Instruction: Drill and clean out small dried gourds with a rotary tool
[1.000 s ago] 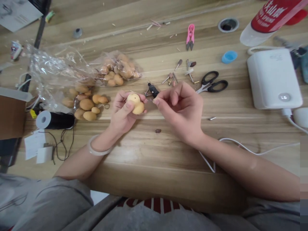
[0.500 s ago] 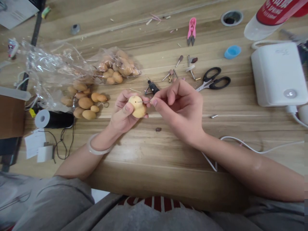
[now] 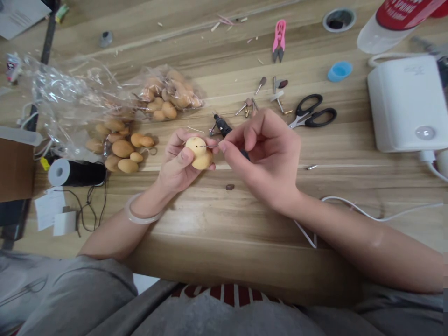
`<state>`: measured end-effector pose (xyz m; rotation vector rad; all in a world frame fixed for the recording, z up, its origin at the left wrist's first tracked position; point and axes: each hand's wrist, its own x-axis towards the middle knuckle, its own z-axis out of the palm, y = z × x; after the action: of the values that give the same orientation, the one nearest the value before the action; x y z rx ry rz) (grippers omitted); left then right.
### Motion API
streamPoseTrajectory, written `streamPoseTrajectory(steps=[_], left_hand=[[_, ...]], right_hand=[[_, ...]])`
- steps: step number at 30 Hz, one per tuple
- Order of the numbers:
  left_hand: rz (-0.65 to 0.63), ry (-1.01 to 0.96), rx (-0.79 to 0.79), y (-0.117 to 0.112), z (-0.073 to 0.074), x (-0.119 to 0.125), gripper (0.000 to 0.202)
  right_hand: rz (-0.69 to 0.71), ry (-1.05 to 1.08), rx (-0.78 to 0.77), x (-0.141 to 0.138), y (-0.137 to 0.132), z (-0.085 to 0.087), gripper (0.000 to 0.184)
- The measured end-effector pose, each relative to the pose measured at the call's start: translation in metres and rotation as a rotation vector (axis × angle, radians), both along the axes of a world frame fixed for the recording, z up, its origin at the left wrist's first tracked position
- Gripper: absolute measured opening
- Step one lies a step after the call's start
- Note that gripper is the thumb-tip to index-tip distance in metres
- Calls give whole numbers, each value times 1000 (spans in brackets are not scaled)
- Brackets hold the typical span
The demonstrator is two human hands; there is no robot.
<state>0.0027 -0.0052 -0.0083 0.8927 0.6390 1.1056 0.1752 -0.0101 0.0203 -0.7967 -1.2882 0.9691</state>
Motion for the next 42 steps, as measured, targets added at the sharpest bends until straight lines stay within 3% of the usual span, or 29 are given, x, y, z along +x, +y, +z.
streamPoseTrajectory(steps=[4,12,21,28,42], left_hand=[[30,60,-46,-1,-1,-1,40],[58,92,75,2,-5,2,41],[226,211,243,5,-11,2,43],[213,204,285,4,-11,2,38],[201,225,244,6,-9,2,40]], right_hand=[[-5,-27,35,1,-1,1,38],[-8,-123,-43,3,-11,5,36],[177,167,-304,-5,2,-15,39],[195,174,-283,-5,2,-12,37],[324,268,-415,-1,7,-16,45]])
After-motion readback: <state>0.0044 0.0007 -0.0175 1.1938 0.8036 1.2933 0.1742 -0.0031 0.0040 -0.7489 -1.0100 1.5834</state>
